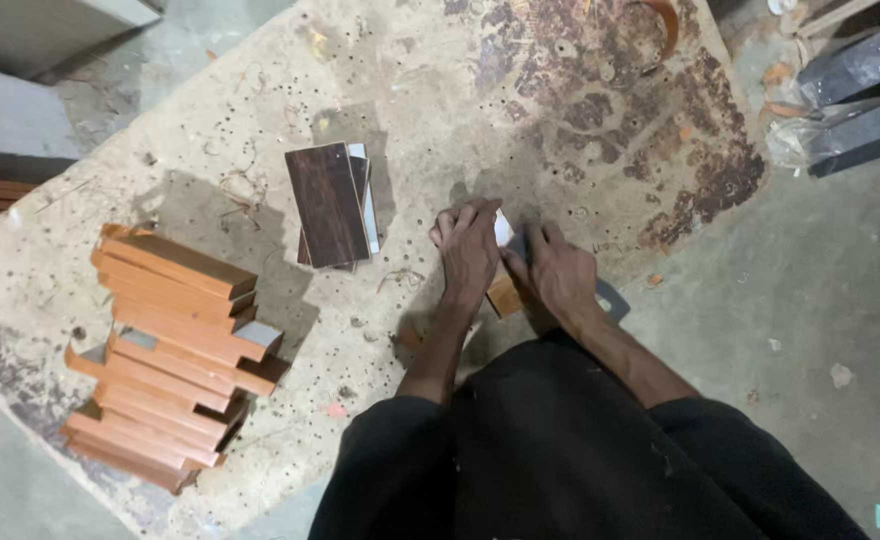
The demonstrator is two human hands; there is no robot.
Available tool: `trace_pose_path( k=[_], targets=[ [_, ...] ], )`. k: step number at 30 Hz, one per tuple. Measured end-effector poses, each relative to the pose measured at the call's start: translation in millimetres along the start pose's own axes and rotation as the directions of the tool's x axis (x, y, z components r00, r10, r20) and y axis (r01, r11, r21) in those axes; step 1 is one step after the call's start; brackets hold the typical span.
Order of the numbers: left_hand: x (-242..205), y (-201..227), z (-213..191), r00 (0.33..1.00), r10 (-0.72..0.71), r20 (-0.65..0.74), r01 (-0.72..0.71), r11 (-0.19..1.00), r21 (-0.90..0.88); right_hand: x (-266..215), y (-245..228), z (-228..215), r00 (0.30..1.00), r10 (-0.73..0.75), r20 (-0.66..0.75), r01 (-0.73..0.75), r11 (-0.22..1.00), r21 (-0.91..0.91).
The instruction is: The person smooths small rectangular wooden pieces on a workbench using a hand scraper. They repeatedly pick up pieces, scrape their surfaces and edges, flip them over, and place them back on the bench. The person handles the pieces one at a time and occasionally adjusts their position on the bench.
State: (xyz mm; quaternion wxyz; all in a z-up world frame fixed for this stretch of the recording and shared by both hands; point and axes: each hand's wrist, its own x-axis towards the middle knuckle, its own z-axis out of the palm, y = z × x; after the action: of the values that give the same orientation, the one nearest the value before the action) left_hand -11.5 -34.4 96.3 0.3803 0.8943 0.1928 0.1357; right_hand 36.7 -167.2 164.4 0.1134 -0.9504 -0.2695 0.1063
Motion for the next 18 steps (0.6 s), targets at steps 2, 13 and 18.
trace_pose_path(
  k=[2,13,18],
  targets=[
    [3.8,-0.5,0.4,1.0,0.01,0.019,-0.009,1.0,-0.023,19.3,-3.7,-4.6,0.999,-0.033,-0.001,0.033,0.999,-0.013],
    [23.8,-19.4,-16.3,0.981,0.175,0.079,-0.169,0.983,-0.077,73.2,16.9,-26.7,0.909,-0.395,0.134,0.396,0.918,0.017],
    [36.9,-16.2,-14.2,0.978,0.207,-0.006,-0.207,0.977,-0.05,113.6,23.3,-39.9,0.782,-0.455,0.427,0.506,0.862,-0.008]
  ],
)
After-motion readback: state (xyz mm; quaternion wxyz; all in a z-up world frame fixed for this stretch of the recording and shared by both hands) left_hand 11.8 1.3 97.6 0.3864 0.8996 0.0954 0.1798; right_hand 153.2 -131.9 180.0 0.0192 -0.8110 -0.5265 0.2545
